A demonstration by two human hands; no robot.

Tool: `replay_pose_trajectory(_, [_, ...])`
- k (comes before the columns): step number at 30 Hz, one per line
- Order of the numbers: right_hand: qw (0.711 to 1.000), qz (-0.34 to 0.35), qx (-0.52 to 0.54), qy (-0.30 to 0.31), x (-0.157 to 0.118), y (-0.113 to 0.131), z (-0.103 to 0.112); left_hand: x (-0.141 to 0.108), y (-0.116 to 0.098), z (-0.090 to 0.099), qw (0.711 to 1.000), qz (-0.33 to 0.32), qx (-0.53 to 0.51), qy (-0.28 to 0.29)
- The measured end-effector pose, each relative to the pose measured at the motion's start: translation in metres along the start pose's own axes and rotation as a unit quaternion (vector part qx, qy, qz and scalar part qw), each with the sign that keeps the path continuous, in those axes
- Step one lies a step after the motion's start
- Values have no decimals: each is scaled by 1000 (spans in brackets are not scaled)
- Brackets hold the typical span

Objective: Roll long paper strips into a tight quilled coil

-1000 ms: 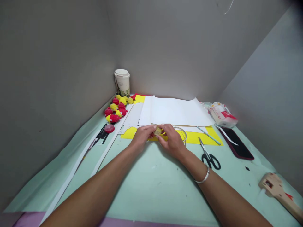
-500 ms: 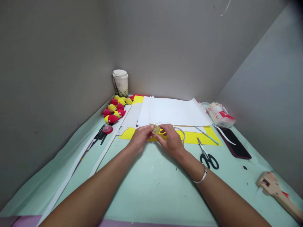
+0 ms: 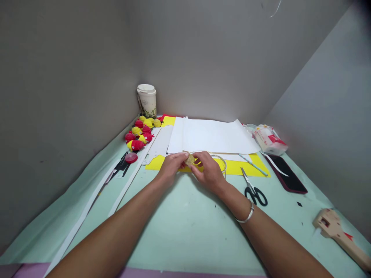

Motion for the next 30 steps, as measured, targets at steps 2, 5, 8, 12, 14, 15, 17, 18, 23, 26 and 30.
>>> replay_pose_trajectory(2, [1000,5,-2,5,0,0,1,0,-1,0,1000,-1,0,7])
replay_pose_trajectory(5, [1000,14,0,13,1,2,2,0,-2,-1,1000,2,1,18])
replay_pose_trajectory(8, [1000,14,-1,14,1,3,3,0,-1,-1,1000,6,0,20])
replay_pose_trajectory(12, [1000,4,-1,6,0,6,1,2,0,-1,1000,5,-11,11])
replay_pose_trajectory(14, [1000,-11,-4,1,-1,6,-1,2,1,-1,999,7,-34,0])
replay_pose_trajectory(15, [1000,-21,-8,-3,-1,5,-2,3,1,-1,999,11,-48,-4])
replay_pose_trajectory(17, [999,-40,-15,-11,-1,3,-3,3,3,-1,997,22,-73,-4])
replay_pose_trajectory(18, [999,-47,-17,-15,0,3,-3,3,4,-2,996,27,-81,-1])
replay_pose_trajectory(23, [999,-41,-14,-20,1,1,-3,2,6,-3,996,27,-80,20])
replay_pose_trajectory(26, [999,-29,-7,-22,1,1,-3,1,5,-2,998,23,-59,17])
replay_pose_trajectory(30, [1000,-19,-2,-20,0,2,-3,0,2,-2,999,9,-35,14])
Point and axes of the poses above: each hand's wrist, its own x-axis towards the middle knuckle, its own z-axis out of the back of the hand, y = z × x, the point moved 3 cm from there along x, towards the middle knuckle, and after that the axes turned 3 degrees about -z, right-handed, at the moved point
